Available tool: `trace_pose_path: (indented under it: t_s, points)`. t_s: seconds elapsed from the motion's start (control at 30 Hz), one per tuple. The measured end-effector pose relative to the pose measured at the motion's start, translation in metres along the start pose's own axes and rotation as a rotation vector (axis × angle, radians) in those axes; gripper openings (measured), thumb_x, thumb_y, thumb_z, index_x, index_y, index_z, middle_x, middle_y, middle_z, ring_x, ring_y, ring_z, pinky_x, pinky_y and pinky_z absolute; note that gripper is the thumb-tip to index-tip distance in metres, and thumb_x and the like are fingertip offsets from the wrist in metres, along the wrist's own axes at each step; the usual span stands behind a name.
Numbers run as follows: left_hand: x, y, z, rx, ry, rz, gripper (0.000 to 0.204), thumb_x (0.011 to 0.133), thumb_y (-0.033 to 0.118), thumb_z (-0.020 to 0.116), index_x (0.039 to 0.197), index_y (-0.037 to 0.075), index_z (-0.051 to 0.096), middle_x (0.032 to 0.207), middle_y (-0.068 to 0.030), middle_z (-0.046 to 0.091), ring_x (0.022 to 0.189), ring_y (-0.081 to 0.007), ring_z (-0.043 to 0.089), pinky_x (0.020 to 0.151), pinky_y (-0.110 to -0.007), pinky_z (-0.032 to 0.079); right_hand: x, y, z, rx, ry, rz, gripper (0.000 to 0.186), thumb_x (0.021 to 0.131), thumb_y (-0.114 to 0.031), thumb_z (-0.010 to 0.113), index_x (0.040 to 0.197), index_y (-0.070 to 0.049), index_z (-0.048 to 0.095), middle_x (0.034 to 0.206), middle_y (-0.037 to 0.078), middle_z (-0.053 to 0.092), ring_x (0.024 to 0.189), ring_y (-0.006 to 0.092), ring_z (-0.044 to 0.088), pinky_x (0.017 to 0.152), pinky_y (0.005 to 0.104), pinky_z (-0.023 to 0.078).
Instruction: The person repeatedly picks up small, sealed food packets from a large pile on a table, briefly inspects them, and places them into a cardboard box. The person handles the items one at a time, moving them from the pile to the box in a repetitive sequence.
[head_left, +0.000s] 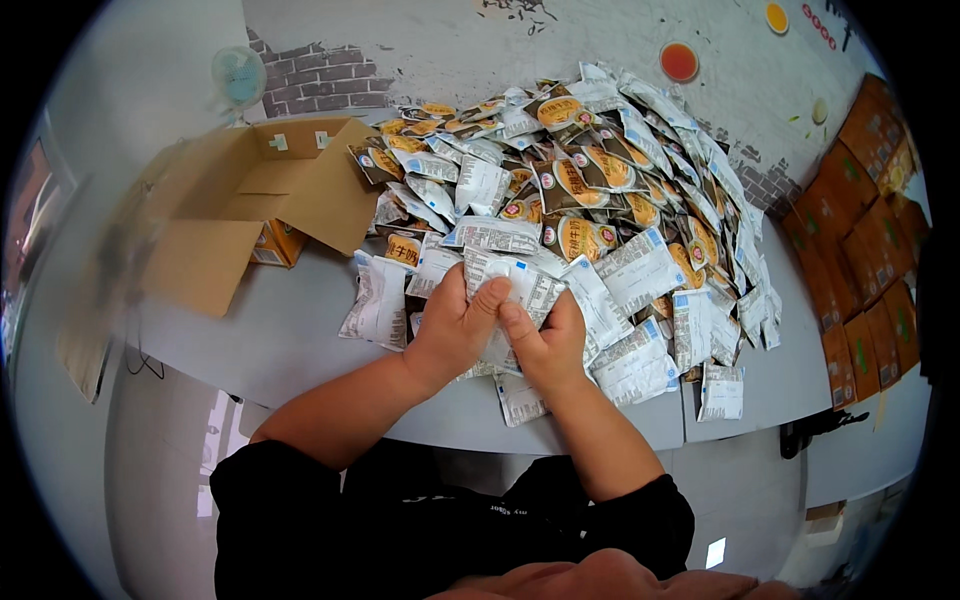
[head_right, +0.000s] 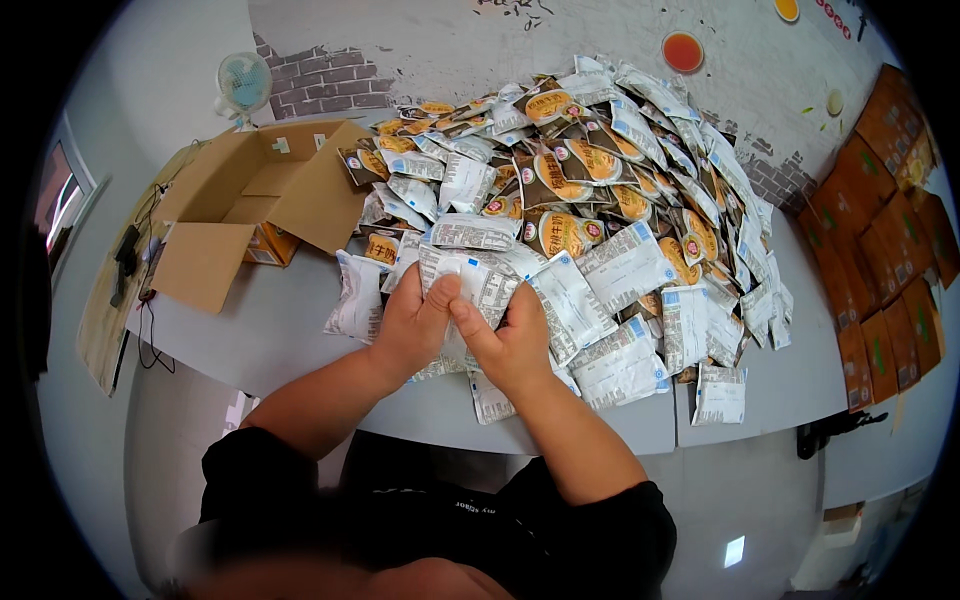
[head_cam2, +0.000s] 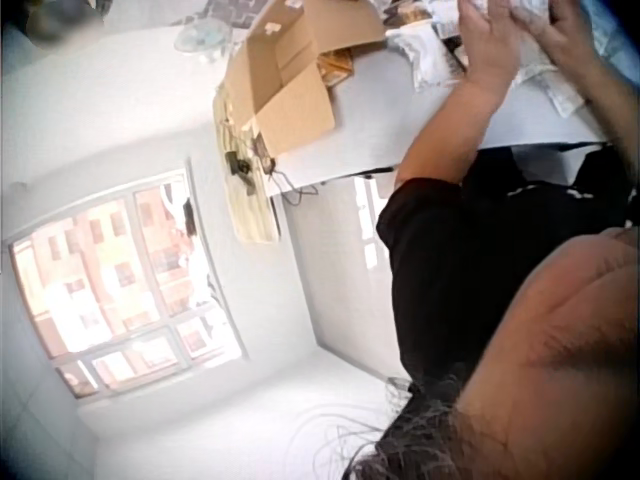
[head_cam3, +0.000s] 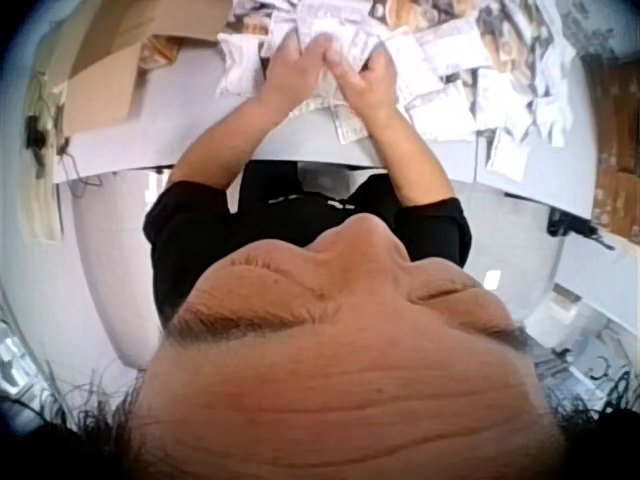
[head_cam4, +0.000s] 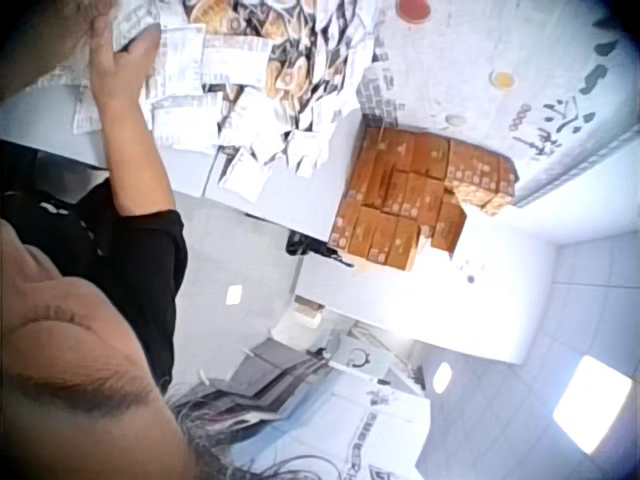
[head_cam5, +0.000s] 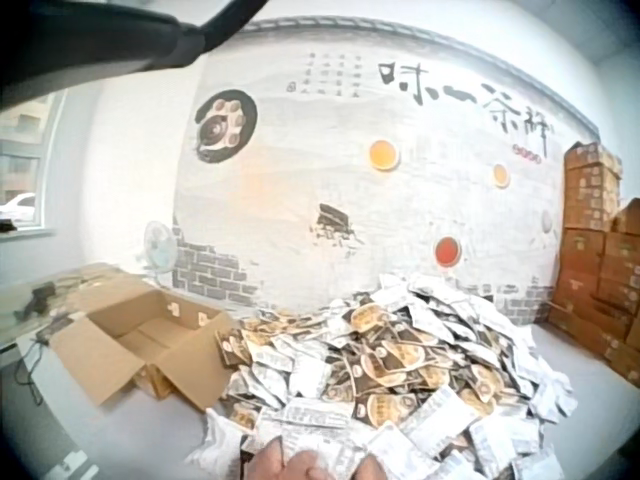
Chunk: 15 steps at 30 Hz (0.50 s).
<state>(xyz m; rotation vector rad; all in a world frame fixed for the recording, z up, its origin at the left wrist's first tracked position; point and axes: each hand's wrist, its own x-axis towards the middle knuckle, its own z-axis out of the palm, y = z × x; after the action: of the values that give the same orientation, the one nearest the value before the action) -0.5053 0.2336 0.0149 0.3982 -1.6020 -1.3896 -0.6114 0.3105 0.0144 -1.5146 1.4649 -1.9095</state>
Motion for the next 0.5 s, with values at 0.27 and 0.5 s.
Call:
trace_pose_path:
  t_s: [0.27,0.5]
  points:
    - [-0.009,0.005,-0.005,0.396,-0.126,0.261,0.035,0.090,0.030,0.059,0.098,-0.003,0.055,0.090,-0.0214,0.063,0.079,-0.0363,0.063,0.069,-0.038,0.050,0.006,-0.001,-0.007,0.326,0.036,0.473,0.052,0.098,-0.044,0.039,0.107,0.002,0.061,0.097,0.009,0.064,0.086,0.0133,0.058,0.079,0.0255,0.045]
    - [-0.006,0.003,-0.004,0.263,-0.072,0.180,0.038,0.089,0.034,0.059,0.095,-0.003,0.054,0.083,-0.0211,0.062,0.076,-0.0399,0.060,0.066,-0.042,0.049,0.004,0.001,-0.009,-0.085,0.042,0.227,0.045,0.097,-0.040,0.045,0.098,0.002,0.061,0.086,0.006,0.062,0.077,0.0114,0.056,0.070,0.0255,0.046]
